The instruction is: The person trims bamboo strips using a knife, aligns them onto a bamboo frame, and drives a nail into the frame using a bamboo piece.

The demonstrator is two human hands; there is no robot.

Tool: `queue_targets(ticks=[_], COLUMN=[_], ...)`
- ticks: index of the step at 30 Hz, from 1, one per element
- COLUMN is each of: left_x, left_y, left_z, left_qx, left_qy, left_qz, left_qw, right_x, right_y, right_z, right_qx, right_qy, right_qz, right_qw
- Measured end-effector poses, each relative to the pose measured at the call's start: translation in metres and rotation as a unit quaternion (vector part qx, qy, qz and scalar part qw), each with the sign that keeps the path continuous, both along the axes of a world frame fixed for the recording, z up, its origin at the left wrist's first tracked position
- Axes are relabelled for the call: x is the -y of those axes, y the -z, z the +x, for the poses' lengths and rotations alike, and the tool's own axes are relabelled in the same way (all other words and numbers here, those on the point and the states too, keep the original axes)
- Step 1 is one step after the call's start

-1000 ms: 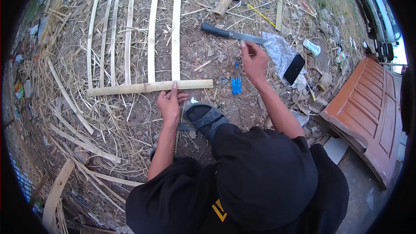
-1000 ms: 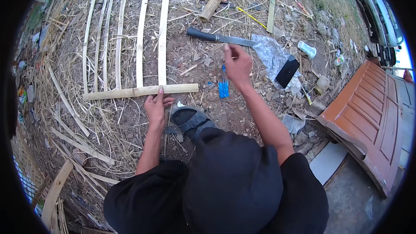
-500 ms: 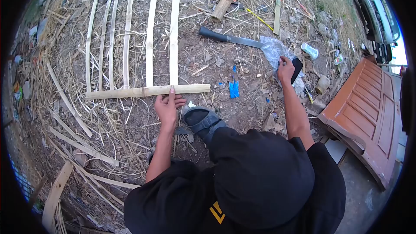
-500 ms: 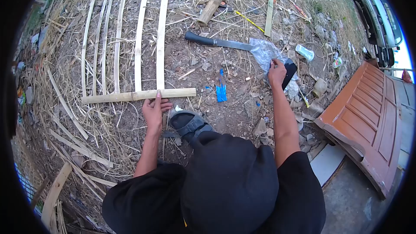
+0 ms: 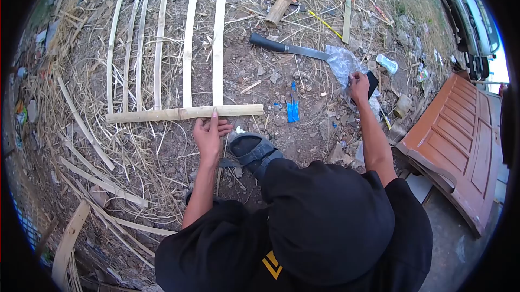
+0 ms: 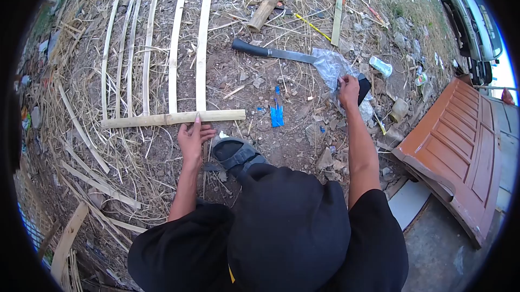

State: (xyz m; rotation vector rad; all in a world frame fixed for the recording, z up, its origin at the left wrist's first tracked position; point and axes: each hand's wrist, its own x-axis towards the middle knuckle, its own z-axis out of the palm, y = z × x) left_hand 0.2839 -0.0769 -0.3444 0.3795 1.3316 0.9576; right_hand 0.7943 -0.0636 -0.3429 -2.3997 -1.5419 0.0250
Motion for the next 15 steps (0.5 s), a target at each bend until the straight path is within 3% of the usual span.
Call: queue_targets(ticks=[6,8,9,11,15], left_x=[0.011,0.016,0.017,0.02,0.015], left_y=[-0.025,-0.03,-0.031,-0.035,-0.06], left_z=[-0.008,-0.016,-0.019,-0.013,0.018], left_qx=[-0.046,-0.127,-0.136,-0.067,-0.012], left_qy=[0.025,0.062,0.058,0.08,0.082], left_qz=[-0.037,-0.056,-0.06,0.03,0.131], left_qw=[0.998,0.988,0.987,0.994,0.988], right_x=[0.027,0.028,0.025,0.019,0.015], right_y=[-0.023,-0.032,-0.041,-0.057,-0.073], right_z=[0.001,-0.021,-0.052,-0.122,-0.276], right_qx=[0.0,-0.148,-0.225,-0.415,-0.655], right_qy=[0.047,0.164,0.137,0.088,-0.051], right_qz=[0.046,0.102,0.115,0.032,-0.126], right_qw=[0.998,0.97,0.958,0.905,0.744])
